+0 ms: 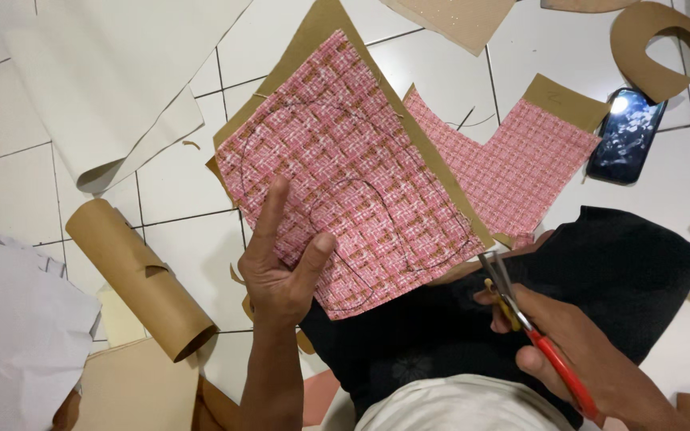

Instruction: The person sits on the tiled floor and traces around cardboard shoe patterns onto pink woven fabric using a pen, then cuts out the traced shoe upper pieces with scissors, trimming along the marked lines and setting the cut pieces aside.

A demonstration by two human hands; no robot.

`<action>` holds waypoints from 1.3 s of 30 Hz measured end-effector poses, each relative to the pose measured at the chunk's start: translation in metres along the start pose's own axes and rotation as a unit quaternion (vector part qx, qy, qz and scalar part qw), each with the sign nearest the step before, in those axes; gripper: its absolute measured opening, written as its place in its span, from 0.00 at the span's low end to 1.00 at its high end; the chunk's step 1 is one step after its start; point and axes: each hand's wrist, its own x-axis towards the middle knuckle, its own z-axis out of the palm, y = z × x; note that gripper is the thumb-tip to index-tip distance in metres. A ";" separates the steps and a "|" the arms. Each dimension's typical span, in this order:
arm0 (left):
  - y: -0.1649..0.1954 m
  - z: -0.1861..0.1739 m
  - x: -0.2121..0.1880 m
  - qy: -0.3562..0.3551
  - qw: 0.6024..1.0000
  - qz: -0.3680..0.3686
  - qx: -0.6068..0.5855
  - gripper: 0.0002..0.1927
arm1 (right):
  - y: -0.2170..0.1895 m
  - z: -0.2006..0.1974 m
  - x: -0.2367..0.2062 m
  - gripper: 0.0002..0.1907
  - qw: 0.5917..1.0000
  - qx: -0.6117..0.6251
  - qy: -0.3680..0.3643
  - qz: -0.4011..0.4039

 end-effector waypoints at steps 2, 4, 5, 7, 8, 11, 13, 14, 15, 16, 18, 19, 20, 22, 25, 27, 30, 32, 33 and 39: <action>0.000 0.002 -0.002 -0.004 1.000 -0.001 0.003 0.40 | -0.008 -0.001 0.005 0.60 1.000 -0.007 0.007 -0.001; 0.002 0.004 -0.006 -0.011 1.000 -0.025 -0.015 0.43 | -0.016 -0.003 0.011 0.63 0.999 -0.028 0.017 0.003; 0.002 0.005 -0.007 -0.012 1.000 -0.023 0.002 0.43 | -0.020 -0.003 0.012 0.64 0.999 -0.017 0.025 0.011; 0.002 0.006 -0.009 -0.014 0.999 -0.021 0.036 0.44 | -0.026 -0.002 0.014 0.65 0.999 0.006 0.043 0.030; 0.001 0.007 -0.009 -0.015 0.999 -0.018 0.039 0.44 | -0.029 -0.003 0.015 0.65 0.998 0.001 0.046 0.031; -0.002 0.009 -0.010 -0.017 0.999 -0.016 0.042 0.44 | -0.034 -0.002 0.017 0.65 0.998 -0.007 0.057 0.038; -0.003 0.011 -0.011 -0.014 0.999 -0.020 0.036 0.45 | -0.035 -0.003 0.018 0.65 0.997 -0.008 0.062 0.043; -0.004 0.011 -0.012 -0.016 0.999 -0.013 0.043 0.45 | -0.035 -0.004 0.018 0.65 0.998 -0.005 0.062 0.033; -0.004 0.011 -0.012 -0.016 0.999 -0.004 0.050 0.45 | -0.034 -0.004 0.018 0.64 0.998 -0.002 0.062 0.022; -0.004 0.011 -0.012 -0.016 0.998 0.003 0.058 0.45 | -0.032 -0.004 0.018 0.64 0.998 0.001 0.061 0.011; -0.004 0.010 -0.014 -0.013 1.000 -0.003 0.027 0.44 | -0.025 -0.004 0.016 0.63 0.998 0.012 0.060 0.032; -0.004 0.009 -0.014 -0.011 1.000 -0.007 0.012 0.44 | -0.020 -0.003 0.015 0.63 0.997 0.017 0.058 0.042; -0.004 0.008 -0.014 -0.010 1.000 -0.008 0.016 0.44 | -0.015 -0.003 0.014 0.62 0.996 0.023 0.058 0.058; -0.005 0.007 -0.015 -0.011 1.000 -0.008 0.024 0.44 | -0.001 0.000 0.013 0.59 0.994 0.036 0.058 0.090; -0.005 0.007 -0.016 -0.007 1.000 -0.019 -0.022 0.44 | 0.021 0.002 0.011 0.55 0.995 0.011 0.039 0.089; -0.006 0.007 -0.016 -0.008 1.000 -0.012 -0.008 0.44 | 0.032 0.001 0.008 0.53 0.998 -0.004 0.039 0.045; -0.005 0.006 -0.016 -0.007 1.000 -0.004 0.004 0.44 | 0.040 0.000 0.004 0.49 0.998 -0.040 0.043 0.033; -0.005 0.005 -0.016 -0.005 1.000 -0.008 0.003 0.45 | 0.041 -0.001 0.003 0.46 0.997 -0.059 0.047 0.023; -0.005 0.004 -0.017 -0.004 1.000 -0.014 0.000 0.45 | 0.041 0.000 0.003 0.45 0.997 -0.062 0.049 0.007; -0.007 0.006 -0.017 0.001 1.000 -0.019 -0.008 0.44 | 0.046 0.004 0.002 0.39 0.996 -0.068 0.034 0.050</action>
